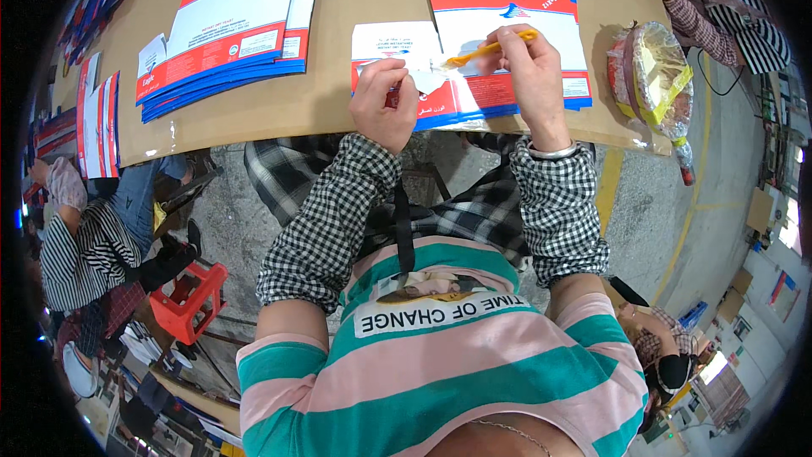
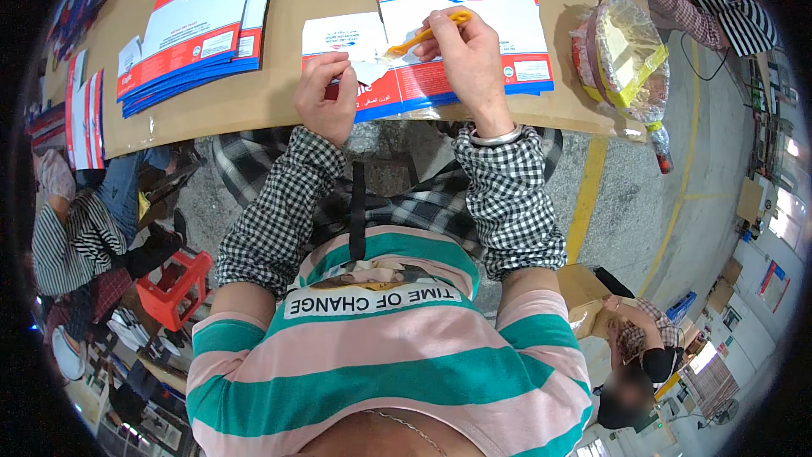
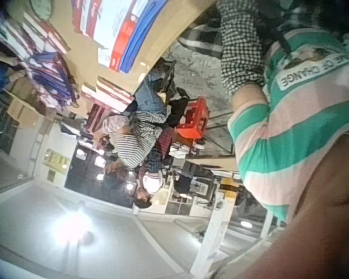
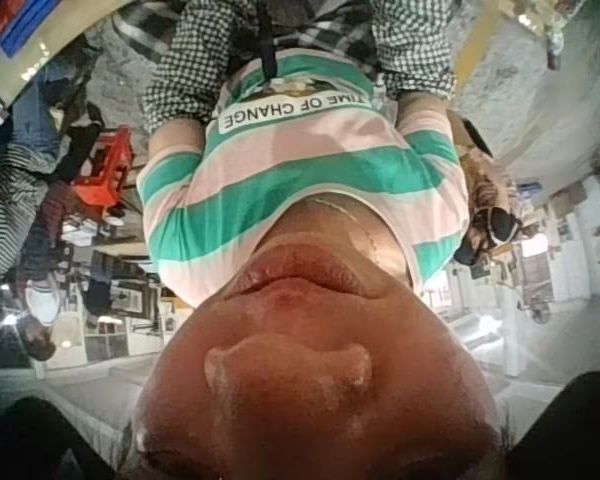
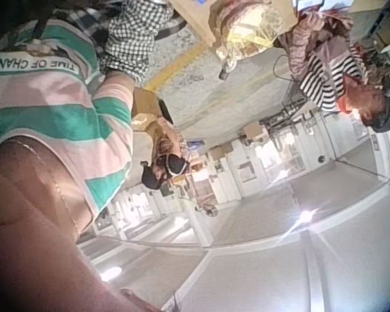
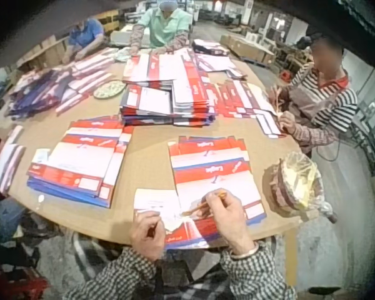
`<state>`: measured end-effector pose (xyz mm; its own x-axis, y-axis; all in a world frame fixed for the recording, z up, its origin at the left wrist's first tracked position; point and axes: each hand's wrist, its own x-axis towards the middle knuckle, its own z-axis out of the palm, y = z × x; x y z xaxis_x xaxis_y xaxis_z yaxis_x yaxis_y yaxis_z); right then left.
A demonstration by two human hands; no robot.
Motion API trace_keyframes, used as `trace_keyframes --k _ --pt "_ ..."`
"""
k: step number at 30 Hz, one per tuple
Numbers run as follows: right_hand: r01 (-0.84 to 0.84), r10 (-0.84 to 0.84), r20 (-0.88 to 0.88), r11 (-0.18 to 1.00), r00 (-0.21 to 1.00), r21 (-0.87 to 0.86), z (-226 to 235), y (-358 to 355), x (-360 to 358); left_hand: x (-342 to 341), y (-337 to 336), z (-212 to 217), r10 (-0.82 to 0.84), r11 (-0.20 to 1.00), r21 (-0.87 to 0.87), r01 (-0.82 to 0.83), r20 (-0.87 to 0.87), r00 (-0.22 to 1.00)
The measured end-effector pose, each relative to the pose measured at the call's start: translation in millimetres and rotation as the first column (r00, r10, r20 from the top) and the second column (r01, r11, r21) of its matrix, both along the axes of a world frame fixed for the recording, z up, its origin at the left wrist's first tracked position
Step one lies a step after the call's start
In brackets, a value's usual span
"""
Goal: Apply glue to the edges of paper products and stack them.
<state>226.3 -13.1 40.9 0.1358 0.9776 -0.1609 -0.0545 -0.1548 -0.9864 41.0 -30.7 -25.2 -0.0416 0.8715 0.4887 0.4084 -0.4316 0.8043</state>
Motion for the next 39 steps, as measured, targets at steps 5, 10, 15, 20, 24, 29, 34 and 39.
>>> trace_keyframes --k 5,10,15,20,24,29,34,39 --pt "0.033 -0.034 0.0 0.998 0.999 0.051 1.1 -0.2 -1.3 0.0 -1.2 1.3 -0.001 1.0 -0.027 0.002 0.013 1.0" --pt "-0.014 0.011 0.062 0.999 0.998 0.034 1.0 1.0 -2.9 0.8 -0.4 1.3 -0.003 1.0 -0.003 0.003 0.002 1.0" --pt "-0.009 0.009 0.044 1.0 0.999 0.022 0.9 0.7 -3.2 1.4 -0.6 0.8 0.002 1.0 0.009 -0.002 0.016 1.0" --pt "0.051 -0.051 0.004 0.994 0.999 0.092 1.9 1.8 -5.2 2.4 1.8 0.0 0.016 0.998 0.057 -0.015 -0.004 1.0" --pt "0.159 -0.141 -0.125 0.976 0.982 0.151 10.6 -3.0 5.1 1.9 1.1 2.4 0.021 1.0 0.004 -0.02 -0.039 0.999" --pt "0.259 -0.225 -0.198 0.95 0.954 0.171 23.7 -22.5 23.4 1.9 1.5 8.3 0.001 0.993 -0.118 -0.009 -0.065 0.998" --pt "0.337 -0.27 -0.304 0.921 0.914 0.195 28.0 -53.9 42.5 2.9 7.7 5.6 -0.079 0.955 -0.295 0.044 -0.107 0.991" --pt "0.395 -0.373 -0.131 0.884 0.918 0.248 32.9 -80.8 57.4 -3.1 11.5 -3.0 -0.08 0.962 -0.267 0.051 -0.098 0.992"
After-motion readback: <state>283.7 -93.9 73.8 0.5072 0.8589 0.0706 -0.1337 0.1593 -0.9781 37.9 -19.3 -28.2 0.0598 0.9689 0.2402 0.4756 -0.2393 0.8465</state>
